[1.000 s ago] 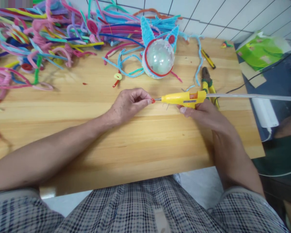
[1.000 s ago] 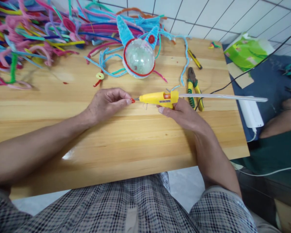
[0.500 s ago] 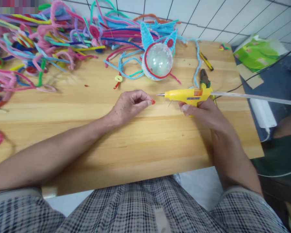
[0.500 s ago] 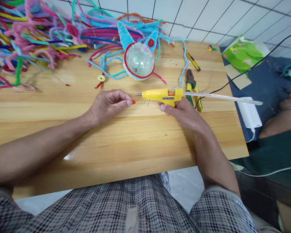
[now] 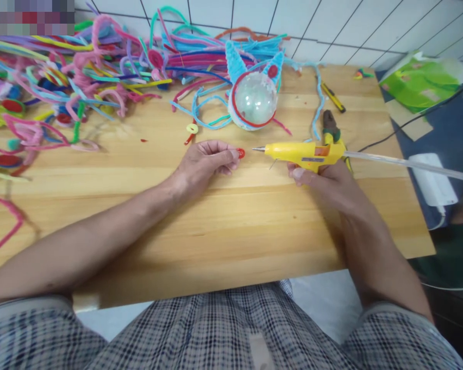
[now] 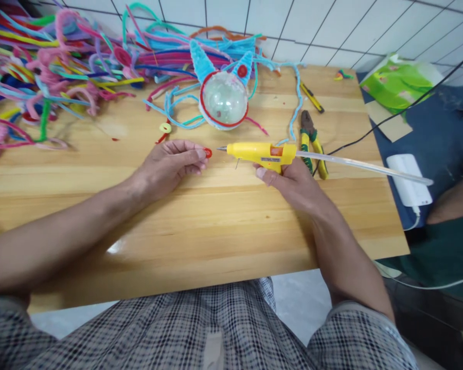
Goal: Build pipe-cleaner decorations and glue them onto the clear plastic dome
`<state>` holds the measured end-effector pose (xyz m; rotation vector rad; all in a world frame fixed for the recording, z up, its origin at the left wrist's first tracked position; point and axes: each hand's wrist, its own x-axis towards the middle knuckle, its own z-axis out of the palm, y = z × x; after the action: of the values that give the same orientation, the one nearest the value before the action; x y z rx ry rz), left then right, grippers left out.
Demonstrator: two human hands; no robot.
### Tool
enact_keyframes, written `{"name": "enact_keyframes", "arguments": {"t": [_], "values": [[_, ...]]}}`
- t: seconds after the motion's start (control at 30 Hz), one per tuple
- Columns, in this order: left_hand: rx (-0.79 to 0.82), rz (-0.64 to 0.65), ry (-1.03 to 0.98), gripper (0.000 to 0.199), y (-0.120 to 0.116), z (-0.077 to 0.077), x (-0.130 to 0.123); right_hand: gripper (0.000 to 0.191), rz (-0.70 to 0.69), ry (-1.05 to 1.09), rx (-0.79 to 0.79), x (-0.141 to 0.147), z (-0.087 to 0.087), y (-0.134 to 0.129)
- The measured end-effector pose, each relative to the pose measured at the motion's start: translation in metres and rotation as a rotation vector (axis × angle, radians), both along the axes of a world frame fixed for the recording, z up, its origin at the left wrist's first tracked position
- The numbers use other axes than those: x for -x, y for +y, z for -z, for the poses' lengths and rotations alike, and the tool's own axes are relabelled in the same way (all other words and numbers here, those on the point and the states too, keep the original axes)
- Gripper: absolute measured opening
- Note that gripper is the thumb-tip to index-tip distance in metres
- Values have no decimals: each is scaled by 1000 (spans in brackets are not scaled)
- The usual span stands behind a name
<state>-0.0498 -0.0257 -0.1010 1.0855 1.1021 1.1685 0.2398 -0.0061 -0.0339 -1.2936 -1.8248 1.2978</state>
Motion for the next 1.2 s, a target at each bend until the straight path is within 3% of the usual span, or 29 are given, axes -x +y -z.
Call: {"name": "enact_keyframes", "arguments": {"t": [0.13,0.23,0.33,0.5,0.67,0.77,0.87,0.93,1.03,1.13,1.2], "values": [[-186,-52,220,35,-6,-4,0,45,2,-38,-44,-5,8,8],[-519,-75,471,27,-14,-10,5,39,17,-46,-75,-8,14,10],[-822,40,620,13,-21,-17,12,34,21,-32,-119,-7,16,8],[-998,146,765,13,-28,-28,17,26,4,-103,-216,-7,17,6],[-1264,99,794,13,-27,-29,15,28,-14,-140,-270,-9,18,5],[-1377,23,751,24,-26,-26,13,31,-3,-109,-241,-7,17,1],[-1315,-30,706,26,-27,-23,9,29,18,-107,-244,-6,16,-3],[-1184,-45,651,21,-28,-22,6,27,7,-126,-299,-7,14,-4],[-763,-124,524,6,-28,-21,-1,24,-35,-161,-402,-9,12,-7],[-249,-162,314,28,-22,-22,-6,17,-36,-187,-473,-12,9,-12],[-43,-155,175,36,-17,-23,-7,13,-55,-212,-528,-11,9,-15]]}}
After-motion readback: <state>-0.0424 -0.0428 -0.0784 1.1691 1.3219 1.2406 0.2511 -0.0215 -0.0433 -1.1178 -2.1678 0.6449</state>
